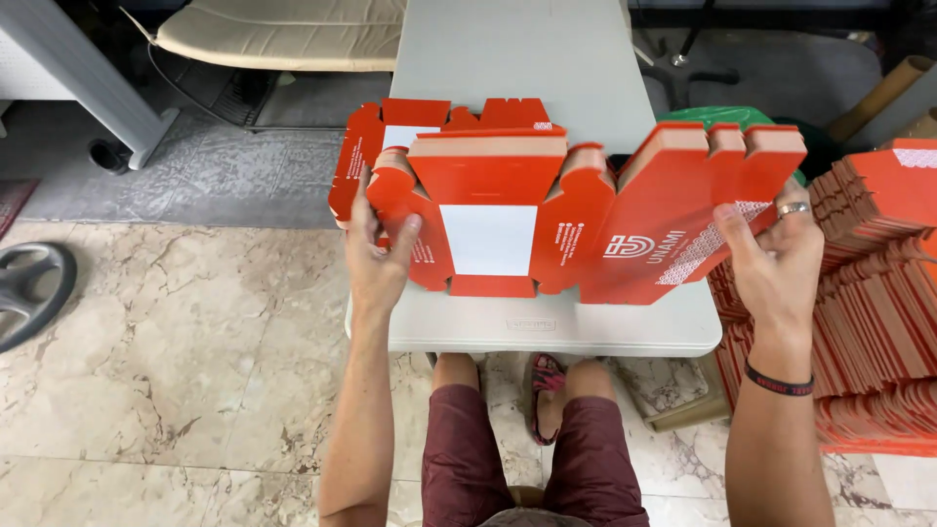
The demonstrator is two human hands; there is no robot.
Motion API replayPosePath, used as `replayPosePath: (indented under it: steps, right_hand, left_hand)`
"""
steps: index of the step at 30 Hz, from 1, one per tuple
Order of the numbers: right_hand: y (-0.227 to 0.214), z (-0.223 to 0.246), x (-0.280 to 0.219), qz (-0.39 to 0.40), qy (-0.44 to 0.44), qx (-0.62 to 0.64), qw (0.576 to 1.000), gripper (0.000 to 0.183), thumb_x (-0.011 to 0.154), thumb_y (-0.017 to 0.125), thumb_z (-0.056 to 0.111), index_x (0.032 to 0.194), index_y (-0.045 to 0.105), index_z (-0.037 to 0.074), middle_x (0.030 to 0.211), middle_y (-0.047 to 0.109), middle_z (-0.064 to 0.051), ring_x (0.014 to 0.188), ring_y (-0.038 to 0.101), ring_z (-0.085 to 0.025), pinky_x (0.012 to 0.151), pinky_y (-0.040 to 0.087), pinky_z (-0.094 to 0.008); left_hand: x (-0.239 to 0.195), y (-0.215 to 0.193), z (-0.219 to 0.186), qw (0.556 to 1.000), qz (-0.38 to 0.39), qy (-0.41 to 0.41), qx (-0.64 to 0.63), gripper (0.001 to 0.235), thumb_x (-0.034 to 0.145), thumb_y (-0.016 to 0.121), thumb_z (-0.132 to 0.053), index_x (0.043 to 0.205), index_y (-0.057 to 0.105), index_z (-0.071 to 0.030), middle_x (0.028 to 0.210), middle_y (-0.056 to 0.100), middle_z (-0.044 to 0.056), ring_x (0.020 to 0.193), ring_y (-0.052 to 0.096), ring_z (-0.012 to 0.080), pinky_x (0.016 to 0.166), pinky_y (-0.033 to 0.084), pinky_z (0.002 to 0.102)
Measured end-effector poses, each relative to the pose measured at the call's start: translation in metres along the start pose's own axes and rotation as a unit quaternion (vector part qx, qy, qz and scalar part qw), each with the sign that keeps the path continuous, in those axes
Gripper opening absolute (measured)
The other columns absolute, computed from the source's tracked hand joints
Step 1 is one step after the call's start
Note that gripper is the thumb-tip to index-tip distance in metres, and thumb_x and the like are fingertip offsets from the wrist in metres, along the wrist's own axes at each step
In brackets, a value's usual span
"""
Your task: Stacking and organizing flat-packed cardboard boxes on a table and floor
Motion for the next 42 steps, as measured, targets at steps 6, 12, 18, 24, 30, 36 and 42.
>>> replayPosePath:
  steps: [6, 12, 18, 24, 30, 36, 42]
  right_hand:
    - [0.006, -0.001, -0.003, 0.006, 0.001, 0.144, 0.99, 0.046, 0.102, 0.055, 0.001, 0.148, 0.049, 0.007, 0.105, 0.057, 0.003, 0.081, 0.047, -0.005, 0.078, 0.043, -0.026]
    - [0.007, -0.007, 0.012, -0.004, -0.093, 0.171, 0.981, 0.039, 0.108, 0.059, 0.017, 0.14, 0.051, -0.004, 0.144, 0.058, -0.02, 0.134, 0.056, -0.027, 0.116, 0.047, -0.04]
    - [0.017, -0.076, 0.019, -0.024, -0.05, 0.23, 0.972, 0.067, 0.089, 0.084, 0.032, 0.142, 0.051, 0.008, 0.127, 0.064, -0.003, 0.111, 0.058, -0.007, 0.113, 0.049, -0.036]
    - [0.036, -0.215, 0.045, 0.022, -0.043, 0.317, 0.947, 0.054, 0.077, 0.087, 0.026, 0.125, 0.07, 0.011, 0.101, 0.072, 0.003, 0.094, 0.062, -0.001, 0.092, 0.056, -0.028]
    - [0.043, -0.171, 0.035, 0.046, -0.036, 0.372, 0.926, 0.069, 0.073, 0.089, 0.017, 0.135, 0.061, 0.007, 0.117, 0.071, -0.005, 0.106, 0.065, -0.011, 0.1, 0.055, -0.039]
    - [0.045, -0.19, 0.023, 0.054, -0.006, 0.393, 0.918, 0.066, 0.07, 0.092, 0.013, 0.129, 0.065, 0.007, 0.108, 0.072, -0.005, 0.097, 0.067, -0.015, 0.096, 0.057, -0.04]
    - [0.03, -0.138, 0.03, 0.06, 0.039, 0.371, 0.926, 0.065, 0.066, 0.09, -0.004, 0.127, 0.067, 0.005, 0.109, 0.074, -0.007, 0.101, 0.071, -0.016, 0.094, 0.058, -0.033]
  left_hand:
    - [-0.007, 0.007, -0.001, 0.997, -0.017, 0.003, -0.071, 0.085, 0.095, 0.073, -0.014, 0.16, 0.019, -0.008, 0.16, 0.039, 0.013, 0.147, 0.042, 0.023, 0.116, 0.047, 0.037]
    - [0.011, -0.002, 0.024, 0.988, 0.085, -0.06, -0.115, 0.053, 0.077, 0.087, -0.016, 0.121, 0.059, -0.009, 0.113, 0.071, 0.008, 0.105, 0.072, 0.0231, 0.089, 0.064, 0.039]
    - [0.018, -0.006, 0.06, 0.987, 0.067, -0.016, -0.144, 0.052, 0.066, 0.096, -0.002, 0.112, 0.072, -0.001, 0.092, 0.073, 0.011, 0.086, 0.072, 0.0143, 0.079, 0.059, 0.032]
    - [0.02, -0.005, 0.089, 0.987, 0.039, -0.04, -0.151, 0.041, 0.068, 0.096, -0.003, 0.102, 0.074, -0.006, 0.085, 0.073, 0.004, 0.079, 0.068, 0.0078, 0.075, 0.057, 0.025]
    - [0.011, -0.016, 0.154, 0.986, 0.016, -0.026, -0.166, 0.052, 0.067, 0.095, 0.001, 0.112, 0.069, 0.0, 0.085, 0.071, 0.009, 0.076, 0.07, 0.0129, 0.072, 0.059, 0.029]
    - [0.011, -0.021, 0.143, 0.992, 0.026, -0.029, -0.123, 0.055, 0.066, 0.094, 0.007, 0.114, 0.066, 0.003, 0.087, 0.07, 0.013, 0.078, 0.07, 0.0183, 0.073, 0.06, 0.034]
    - [0.023, -0.018, 0.067, 0.994, 0.052, -0.007, -0.093, 0.063, 0.062, 0.095, 0.007, 0.118, 0.066, 0.002, 0.091, 0.07, 0.014, 0.08, 0.068, 0.0183, 0.077, 0.059, 0.037]
Point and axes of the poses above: each hand's wrist, its own x-axis towards the middle knuckle, its own y-axis out of the palm, z = x × y, the point moved 6 cm from there along x, towards the middle knuckle
